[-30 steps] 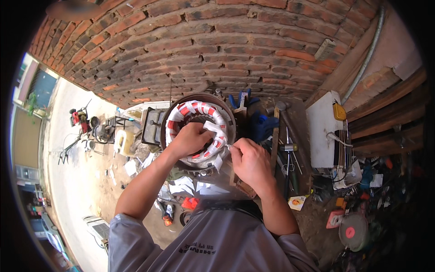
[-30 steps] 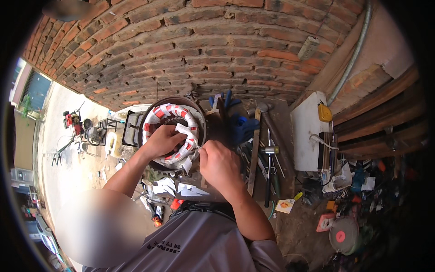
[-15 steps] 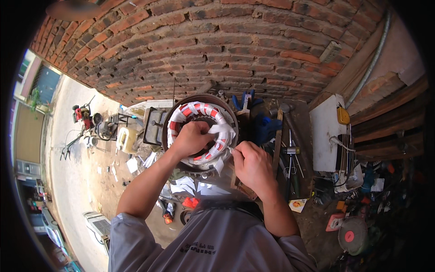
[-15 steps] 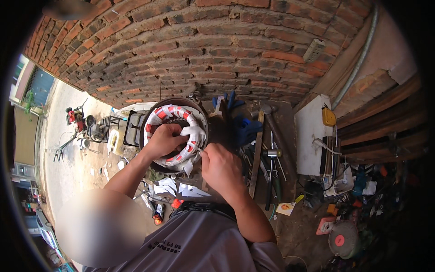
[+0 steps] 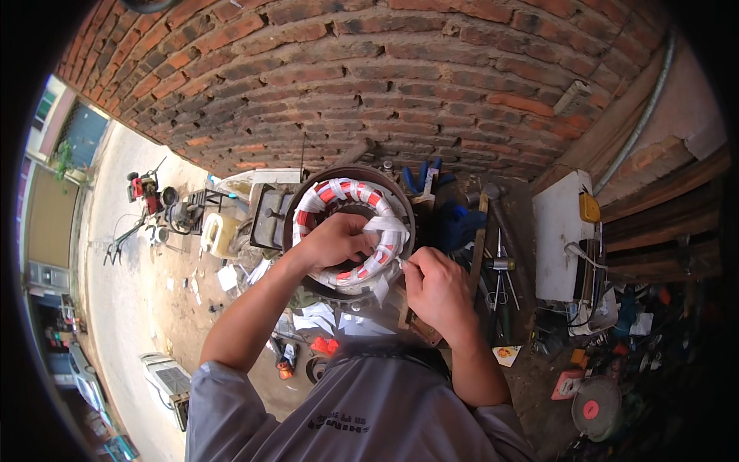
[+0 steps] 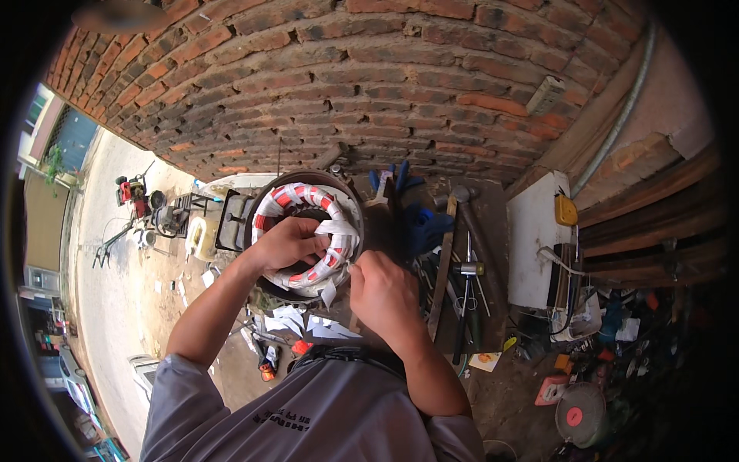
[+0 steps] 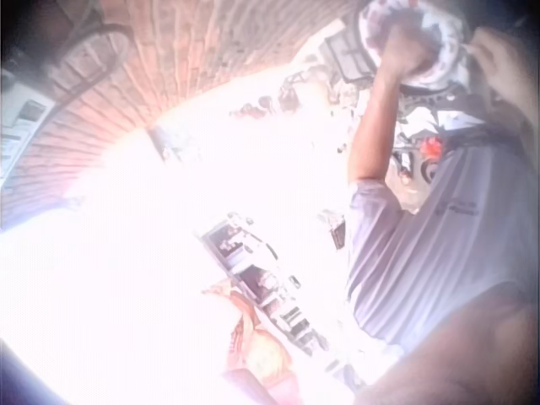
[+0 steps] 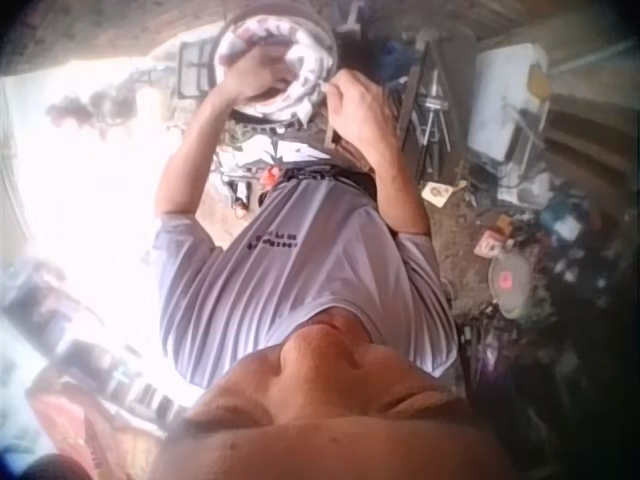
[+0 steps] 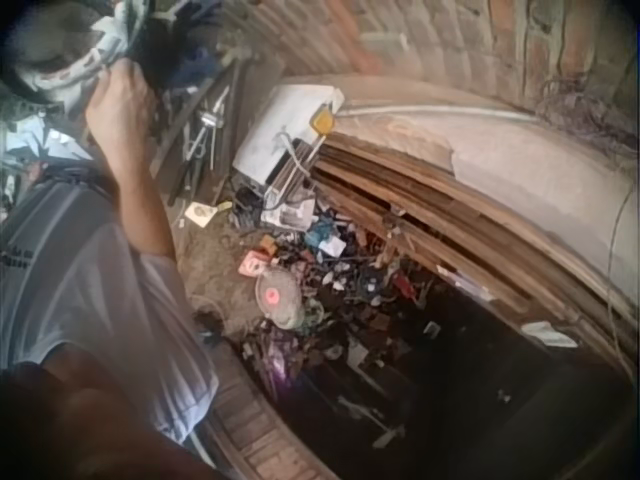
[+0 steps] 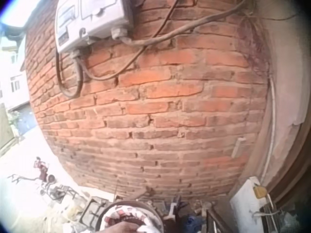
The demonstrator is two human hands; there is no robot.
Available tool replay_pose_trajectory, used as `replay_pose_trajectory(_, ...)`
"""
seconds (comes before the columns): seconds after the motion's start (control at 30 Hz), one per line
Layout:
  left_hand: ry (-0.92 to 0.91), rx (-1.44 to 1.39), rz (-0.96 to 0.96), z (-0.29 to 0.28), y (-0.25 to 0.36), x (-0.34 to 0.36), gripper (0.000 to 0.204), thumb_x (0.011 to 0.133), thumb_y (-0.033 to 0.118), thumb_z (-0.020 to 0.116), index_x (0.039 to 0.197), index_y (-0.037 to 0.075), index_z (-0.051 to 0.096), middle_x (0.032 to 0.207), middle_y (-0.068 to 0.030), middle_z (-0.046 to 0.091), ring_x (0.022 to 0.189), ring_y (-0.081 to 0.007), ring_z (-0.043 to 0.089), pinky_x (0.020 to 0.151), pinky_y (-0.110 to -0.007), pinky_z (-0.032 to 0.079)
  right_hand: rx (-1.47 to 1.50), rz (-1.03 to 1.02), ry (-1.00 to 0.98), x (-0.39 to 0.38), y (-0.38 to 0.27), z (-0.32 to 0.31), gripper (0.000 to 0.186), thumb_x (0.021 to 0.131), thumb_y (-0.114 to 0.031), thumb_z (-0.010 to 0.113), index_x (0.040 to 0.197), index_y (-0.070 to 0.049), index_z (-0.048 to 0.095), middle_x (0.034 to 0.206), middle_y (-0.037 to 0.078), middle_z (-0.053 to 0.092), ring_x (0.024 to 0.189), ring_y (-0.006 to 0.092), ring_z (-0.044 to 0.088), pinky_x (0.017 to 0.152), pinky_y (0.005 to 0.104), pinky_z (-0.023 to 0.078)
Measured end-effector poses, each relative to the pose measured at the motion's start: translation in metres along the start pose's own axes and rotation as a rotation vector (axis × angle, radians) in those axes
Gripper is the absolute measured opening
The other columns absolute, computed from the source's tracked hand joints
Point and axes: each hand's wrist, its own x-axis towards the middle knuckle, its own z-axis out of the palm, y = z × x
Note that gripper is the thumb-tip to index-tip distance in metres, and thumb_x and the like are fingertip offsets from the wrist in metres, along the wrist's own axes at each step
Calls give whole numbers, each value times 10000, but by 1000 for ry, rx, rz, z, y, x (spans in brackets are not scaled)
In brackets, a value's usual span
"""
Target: The person wraps white tape around a red motor stator, securing it with a wooden stick and a hammer. The person repeatedly wraps, tucks, and taps the tape to ensure it adheres tightly to the stator surface.
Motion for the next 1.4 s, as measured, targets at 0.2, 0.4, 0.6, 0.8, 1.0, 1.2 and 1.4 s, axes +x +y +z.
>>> replay_pose_trajectory(0.2,57,218,39,3,-1,1,167,937,125,705,1000,-29,721,861,-94,732,796,-128,682,738,-298,575,5,22,-11,0,-1,-1,125,921,-121,678,880,-26,609,849,171,675,784,417,661,682,499,518)
replay_pose_trajectory(0.4,477,852,142,16,6,1,226,870,160,655,872,-62,700,820,-294,688,811,-438,703,768,-488,565,-14,-19,3,-1,1,1,152,921,-144,666,855,-36,583,839,179,656,764,433,657,665,526,520)
replay_pose_trajectory(0.6,573,545,175,2,12,-16,204,894,140,637,838,-55,664,832,-252,715,830,-416,718,757,-468,565,-25,1,-19,0,0,0,141,922,-139,664,862,-32,595,853,175,667,778,426,663,676,514,525)
replay_pose_trajectory(0.8,480,300,246,15,17,-27,188,1009,128,585,973,-39,664,831,-112,741,770,-184,730,692,-324,573,-56,4,-34,0,-2,-2,149,921,-145,658,865,-25,591,867,185,669,776,435,668,680,527,531)
replay_pose_trajectory(1.0,462,-32,298,20,13,-28,128,1018,127,639,1043,7,677,893,-17,720,786,-74,658,688,-242,539,-131,-74,57,1,-5,-6,165,897,-186,713,894,-50,618,897,138,647,848,380,647,752,479,515)
replay_pose_trajectory(1.2,389,-140,401,15,11,-28,108,982,82,696,1068,18,686,939,-4,717,803,-52,638,699,-227,541,-186,-267,156,33,-12,11,243,817,-172,792,974,-49,653,950,113,600,914,330,625,773,448,509)
replay_pose_trajectory(1.4,104,46,426,-11,18,-24,122,984,118,707,1034,8,703,884,30,695,778,-39,585,692,-230,492,-455,-357,141,44,-8,33,196,839,-190,736,903,-38,630,886,117,574,813,284,618,706,431,515)
